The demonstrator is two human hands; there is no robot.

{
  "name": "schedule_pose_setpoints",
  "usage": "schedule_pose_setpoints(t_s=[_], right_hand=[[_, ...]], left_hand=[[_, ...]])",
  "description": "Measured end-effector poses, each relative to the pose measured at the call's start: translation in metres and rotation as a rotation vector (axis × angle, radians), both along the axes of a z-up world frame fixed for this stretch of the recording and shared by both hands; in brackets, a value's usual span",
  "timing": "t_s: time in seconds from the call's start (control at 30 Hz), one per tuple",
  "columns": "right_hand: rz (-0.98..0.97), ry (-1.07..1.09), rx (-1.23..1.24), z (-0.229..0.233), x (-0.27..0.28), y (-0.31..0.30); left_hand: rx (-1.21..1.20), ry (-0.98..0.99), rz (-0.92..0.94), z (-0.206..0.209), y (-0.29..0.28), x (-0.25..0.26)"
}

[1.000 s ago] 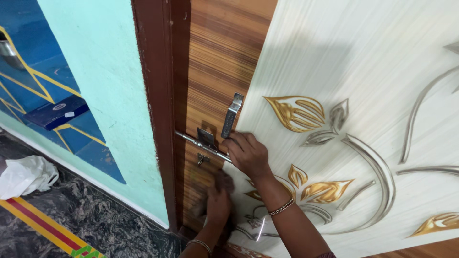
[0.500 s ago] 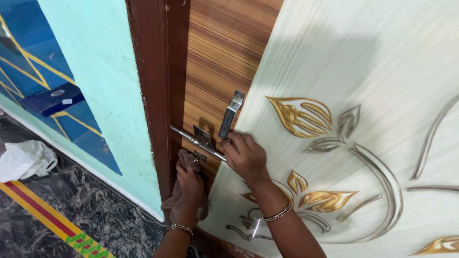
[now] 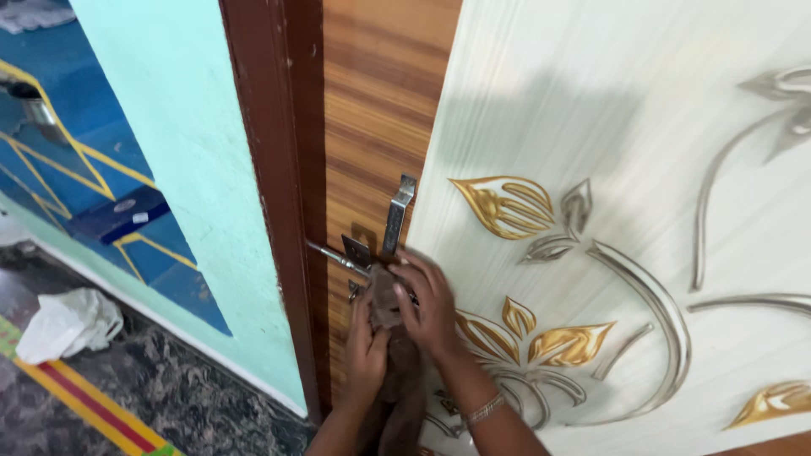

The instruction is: The person wipes the surface of a white door with gold floral patterns using a brown cloth. They clean the door frame, the decorative panel, and the metal latch area. The person then moves to a second wooden door and wipes its surface with the same cloth.

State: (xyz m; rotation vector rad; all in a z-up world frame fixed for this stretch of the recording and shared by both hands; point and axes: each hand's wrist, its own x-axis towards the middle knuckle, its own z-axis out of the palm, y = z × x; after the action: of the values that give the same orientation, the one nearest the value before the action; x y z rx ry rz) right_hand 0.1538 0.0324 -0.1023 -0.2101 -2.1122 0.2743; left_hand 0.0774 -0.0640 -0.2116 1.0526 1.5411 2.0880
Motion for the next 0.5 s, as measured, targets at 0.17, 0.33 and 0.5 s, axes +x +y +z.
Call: schedule_pose_setpoints(t_s=[0.17, 0.33, 0.5], right_hand=[[0.115, 0.082, -0.342, -0.07, 0.043, -0.058], [-0.202, 0.184, -0.35, -0.11, 0.058, -0.057], [-0.456, 0.536, -0.136, -0.062, 0.081, -0.045]], left_hand=[[0.218, -0.575, -0.431, 0.068, -0.007, 0.003], [0.284, 0.247, -0.249, 0.084, -0.006, 0.008], [0.249, 0.41, 0.129, 0.153, 0.021, -0.026]])
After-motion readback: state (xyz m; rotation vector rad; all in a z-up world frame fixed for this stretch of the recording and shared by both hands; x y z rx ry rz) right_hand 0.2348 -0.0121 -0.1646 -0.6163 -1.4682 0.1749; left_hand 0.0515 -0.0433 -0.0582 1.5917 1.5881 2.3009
